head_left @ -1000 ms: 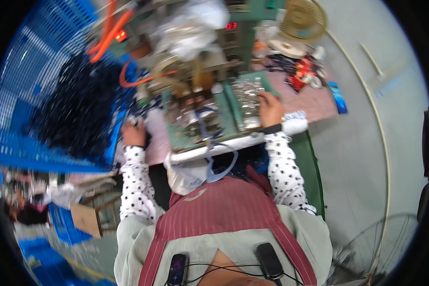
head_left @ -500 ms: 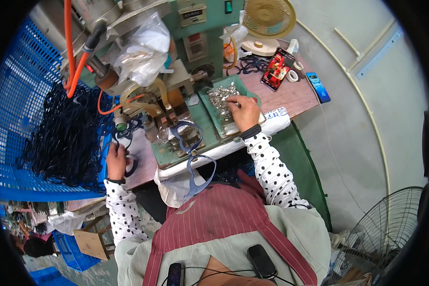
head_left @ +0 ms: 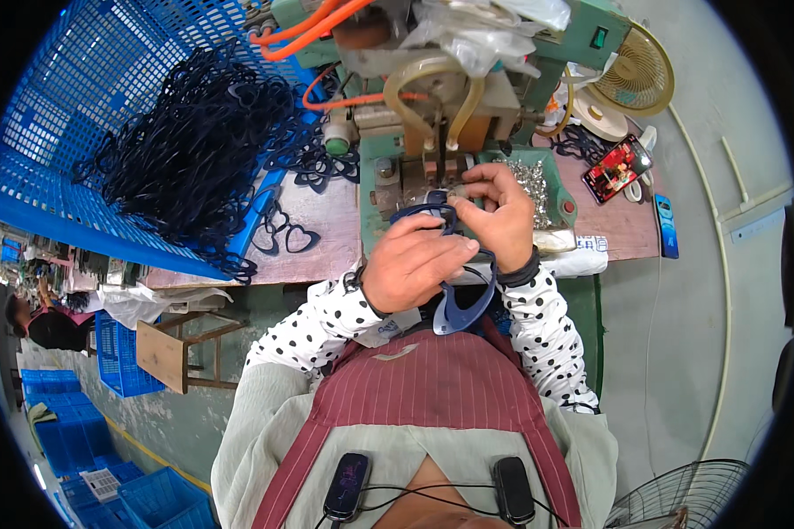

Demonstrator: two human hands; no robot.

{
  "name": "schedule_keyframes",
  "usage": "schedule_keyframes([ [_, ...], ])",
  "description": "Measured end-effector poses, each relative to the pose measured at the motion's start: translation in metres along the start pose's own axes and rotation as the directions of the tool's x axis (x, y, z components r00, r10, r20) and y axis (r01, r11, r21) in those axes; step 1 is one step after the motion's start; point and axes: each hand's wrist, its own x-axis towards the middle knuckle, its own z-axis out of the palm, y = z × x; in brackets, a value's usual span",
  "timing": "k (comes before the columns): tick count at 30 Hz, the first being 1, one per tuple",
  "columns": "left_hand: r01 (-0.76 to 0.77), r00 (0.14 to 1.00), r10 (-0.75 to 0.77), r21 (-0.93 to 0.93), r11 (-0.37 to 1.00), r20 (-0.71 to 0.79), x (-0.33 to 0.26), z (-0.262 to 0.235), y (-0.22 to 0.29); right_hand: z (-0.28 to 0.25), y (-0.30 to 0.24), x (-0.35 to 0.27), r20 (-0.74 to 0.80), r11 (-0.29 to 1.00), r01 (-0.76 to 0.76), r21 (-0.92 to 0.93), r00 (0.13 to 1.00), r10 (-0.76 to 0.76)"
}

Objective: The person repeatedly picks up a dark blue shoe part and a small metal pin, inserts the pin into the part, and places the assembly into a machine. The person continues this process, handling parts one at a time.

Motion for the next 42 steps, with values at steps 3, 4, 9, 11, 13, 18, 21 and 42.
schedule_keyframes([
  [3,0.006,1.0,-0.005,-0.038,0.999,0.029,-0.01,0.003,-0.004,0.001,-0.01,0.005,0.03,0.996,-0.072,-0.061,0.997,0.074],
  [4,-0.027,0.999,0.028,-0.039,0.999,0.022,-0.012,0.002,-0.003,0.006,-0.014,0.006,0.024,0.997,-0.062,-0.039,0.998,0.063],
  [9,-0.147,0.989,0.147,-0.036,0.989,0.011,-0.007,-0.006,0.006,0.011,-0.011,0.007,0.02,0.996,-0.088,0.022,0.996,0.088],
  [11,-0.15,0.988,0.152,-0.047,0.988,0.028,-0.001,-0.004,0.002,0.008,-0.004,0.007,-0.01,0.998,-0.056,0.03,0.998,0.057],
  [13,-0.156,0.975,0.171,-0.111,0.981,0.139,-0.002,0.0,-0.006,-0.002,0.009,0.013,-0.08,0.999,0.048,-0.01,0.996,-0.049],
  [18,-0.172,0.973,0.204,-0.241,0.955,0.113,-0.005,0.019,-0.024,-0.088,0.118,0.026,-0.339,0.77,-0.086,-0.633,0.924,-0.175],
  [21,-0.18,0.969,0.221,-0.293,0.939,0.113,-0.005,0.018,-0.032,-0.104,0.127,0.019,-0.241,0.769,-0.098,-0.632,0.967,-0.075],
  [42,0.753,0.644,-0.57,0.552,0.358,-0.51,-0.152,-0.025,-0.1,-0.085,0.142,0.012,-0.201,0.665,0.204,-0.718,0.854,-0.479],
])
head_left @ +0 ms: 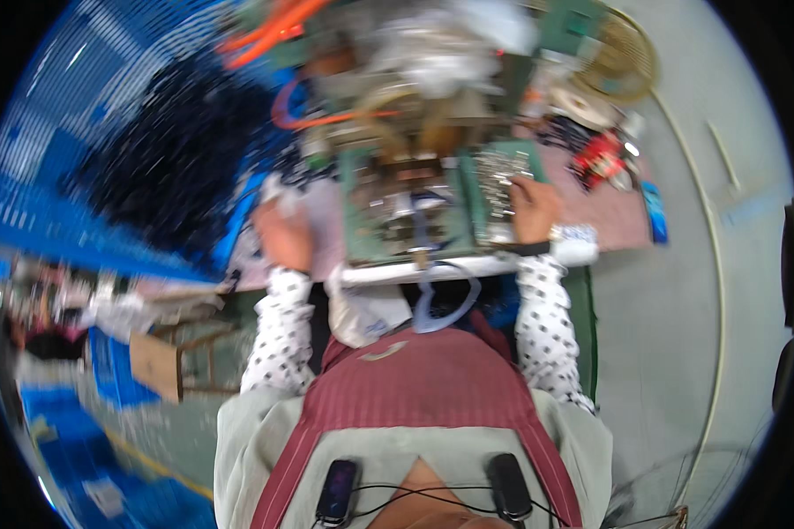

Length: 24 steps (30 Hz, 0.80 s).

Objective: The person repeatedly picks up a dark blue shoe part and a small metal pin, inserts the pin into the part, and places the assembly into a machine. The person continues this process, handling parts one at a time.

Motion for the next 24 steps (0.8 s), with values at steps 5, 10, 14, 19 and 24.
schedule_keyframes([
  [5,0.226,0.899,-0.36,0.439,0.869,0.249,-0.003,0.03,-0.073,-0.005,-0.016,0.003,-0.023,0.992,-0.1,-0.07,0.995,0.099],
  [10,0.242,0.856,-0.403,0.439,0.865,0.323,0.007,0.047,-0.098,-0.008,-0.015,0.002,-0.059,0.989,-0.143,-0.033,0.988,0.14],
  [14,0.238,0.81,-0.397,0.378,0.895,0.432,0.011,0.036,-0.095,-0.009,-0.019,0.005,-0.039,0.989,-0.138,-0.048,0.99,0.136],
  [19,-0.02,0.849,-0.04,0.108,0.994,0.526,0.011,0.022,-0.088,-0.009,-0.036,0.016,0.01,0.979,-0.196,0.055,0.981,0.196],
  [24,-0.065,0.868,-0.081,0.274,0.96,0.491,0.019,0.013,-0.069,-0.026,-0.086,0.037,0.192,0.9,-0.236,0.366,0.966,0.175],
])
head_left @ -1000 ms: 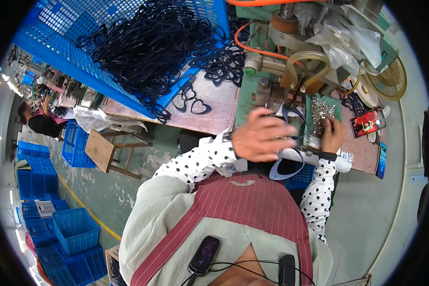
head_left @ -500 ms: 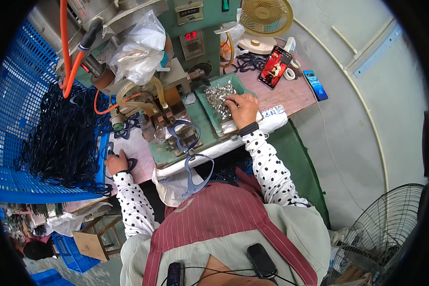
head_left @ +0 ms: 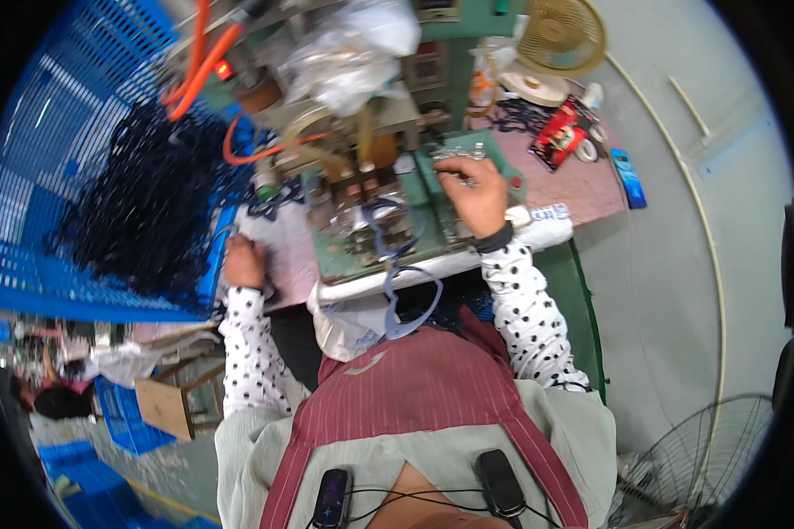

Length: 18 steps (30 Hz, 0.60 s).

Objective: The person repeatedly picks up a dark blue shoe part and a small metal pin, inserts the pin into the part, and places the assembly into a machine. The person continues this process, handling parts one at a time.

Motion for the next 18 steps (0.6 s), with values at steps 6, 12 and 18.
schedule_keyframes([
  [6,-0.125,0.969,0.106,-0.072,0.99,-0.224,-0.047,0.024,0.02,0.006,-0.06,-0.007,0.219,0.989,-0.043,0.142,0.976,0.011],
  [12,-0.178,0.974,0.14,-0.219,0.959,-0.178,-0.041,0.004,0.022,0.022,-0.069,-0.004,0.264,0.94,-0.167,0.297,0.961,0.087],
  [18,-0.352,0.932,0.312,-0.266,0.897,-0.182,-0.037,-0.006,0.017,0.033,-0.083,0.001,0.291,0.935,-0.213,0.285,0.948,0.128],
])
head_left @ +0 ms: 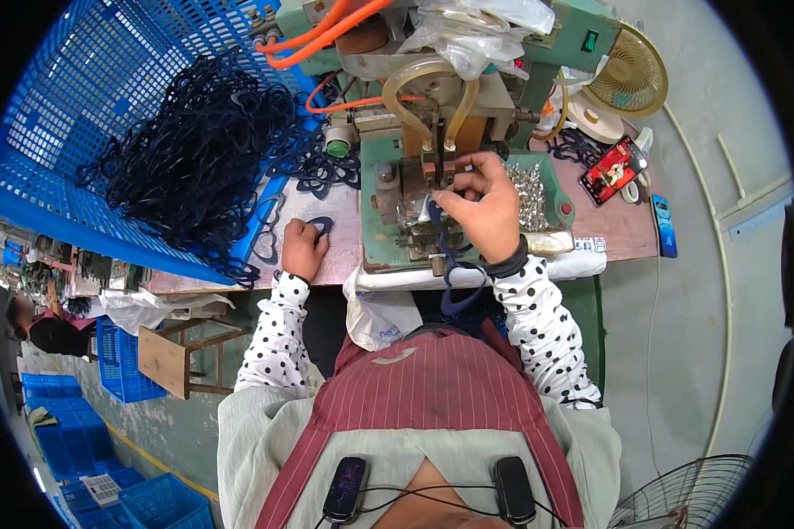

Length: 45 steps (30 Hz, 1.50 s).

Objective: The person repeatedly picks up a dark blue shoe part and a small metal pin, inserts the pin into the part, and places the assembly into a machine. The person continues this process, handling parts one at a time.

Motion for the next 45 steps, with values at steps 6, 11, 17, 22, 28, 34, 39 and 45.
schedule_keyframes([
  [6,-0.183,0.945,0.137,-0.134,0.974,-0.296,0.039,-0.078,0.076,0.004,0.01,-0.003,-0.008,0.992,-0.025,0.127,1.0,0.026],
  [11,-0.499,0.776,0.296,-0.256,0.828,-0.557,0.093,-0.121,0.156,0.008,0.015,-0.006,-0.076,0.995,0.016,0.097,0.997,-0.008],
  [17,-0.595,0.765,0.402,-0.314,0.74,-0.503,0.086,-0.112,0.165,0.012,0.01,-0.009,-0.099,0.992,-0.009,0.129,0.995,0.022],
  [22,-0.818,0.555,0.705,-0.445,0.365,-0.443,0.065,-0.068,0.196,-0.004,0.016,-0.001,-0.132,0.994,0.109,0.029,0.986,-0.105],
  [28,-0.873,0.431,0.82,-0.403,0.275,-0.375,0.079,-0.052,0.195,-0.06,0.073,0.008,-0.299,0.997,0.038,-0.072,0.953,-0.058],
  [34,-0.84,0.433,0.805,-0.506,0.195,-0.407,0.083,-0.044,0.192,-0.104,0.139,0.001,-0.388,0.876,-0.106,-0.47,0.917,-0.097],
  [39,-0.777,0.488,0.771,-0.606,0.169,-0.41,0.08,-0.043,0.186,-0.105,0.136,0.0,-0.111,0.698,0.078,-0.712,0.969,-0.222],
  [45,-0.786,0.463,0.768,-0.605,0.125,-0.443,0.081,-0.041,0.191,-0.102,0.152,-0.005,0.033,0.453,0.171,-0.875,0.955,-0.296],
])
